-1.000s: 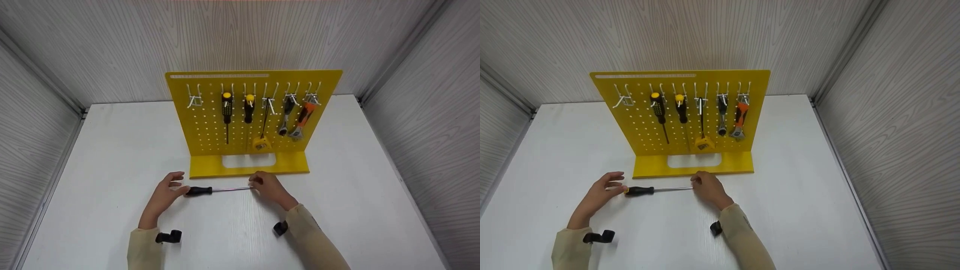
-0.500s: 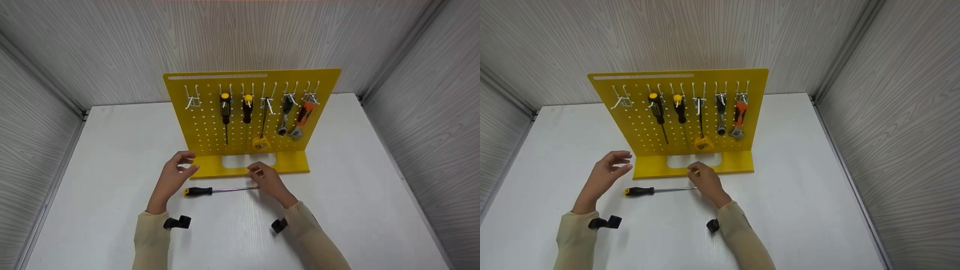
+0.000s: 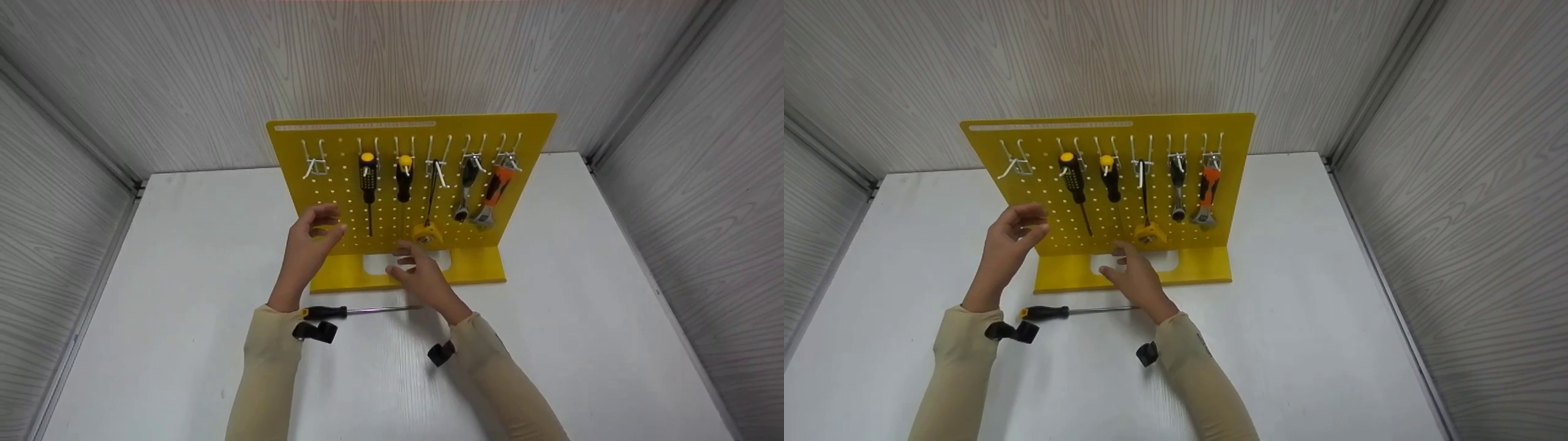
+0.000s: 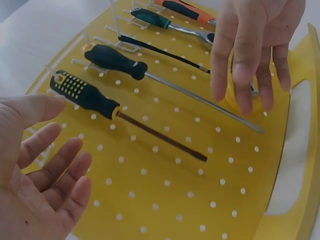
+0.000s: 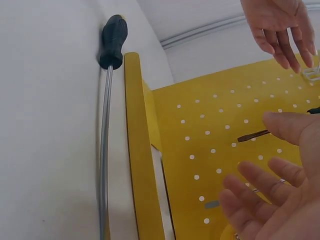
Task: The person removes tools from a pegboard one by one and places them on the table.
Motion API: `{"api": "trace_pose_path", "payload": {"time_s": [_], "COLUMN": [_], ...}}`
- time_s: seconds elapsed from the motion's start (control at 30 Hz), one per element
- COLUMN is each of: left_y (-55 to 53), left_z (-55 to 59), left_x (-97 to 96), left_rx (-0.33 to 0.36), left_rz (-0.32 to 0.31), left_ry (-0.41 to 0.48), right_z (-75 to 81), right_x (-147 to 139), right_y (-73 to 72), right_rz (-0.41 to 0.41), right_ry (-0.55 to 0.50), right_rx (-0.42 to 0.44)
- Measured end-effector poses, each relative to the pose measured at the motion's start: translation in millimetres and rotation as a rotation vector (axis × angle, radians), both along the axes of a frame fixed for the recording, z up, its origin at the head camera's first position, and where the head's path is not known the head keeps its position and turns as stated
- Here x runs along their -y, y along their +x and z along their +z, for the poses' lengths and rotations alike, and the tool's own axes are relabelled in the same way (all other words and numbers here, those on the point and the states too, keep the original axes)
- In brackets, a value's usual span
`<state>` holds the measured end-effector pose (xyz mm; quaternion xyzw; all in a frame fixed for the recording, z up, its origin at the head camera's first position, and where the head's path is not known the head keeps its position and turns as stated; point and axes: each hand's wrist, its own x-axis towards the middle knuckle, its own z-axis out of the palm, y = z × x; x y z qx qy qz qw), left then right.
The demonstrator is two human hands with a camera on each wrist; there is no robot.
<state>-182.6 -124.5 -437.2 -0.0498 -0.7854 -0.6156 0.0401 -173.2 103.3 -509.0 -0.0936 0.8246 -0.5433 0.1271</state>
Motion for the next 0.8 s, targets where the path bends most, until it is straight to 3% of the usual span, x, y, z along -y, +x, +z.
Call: {"api": "trace_pose_path", "payload": {"time_s": [0.27, 0.43, 0.8], "left_y": [-18.9, -26.8, -32.1], "left_z": [8.7, 11.9, 7.4], "left_x": [-22.2, -31.8, -41.7], "left_rx": [-0.083, -0.101, -0.102], "left_rz": [0.083, 0.076, 0.076], "left_ry": [0.090, 0.135, 0.106], "right_z": [0.0, -0.6, -1.9], "right_x": [12.9, 21.4, 28.9], "right_y": [-7.8, -15.0, -22.4], "right_rz": [-0.007, -0.026, -0.034], "right_ry": [-0.086, -0.086, -0.138], "right_rx": [0.059, 0.032, 0.028]}}
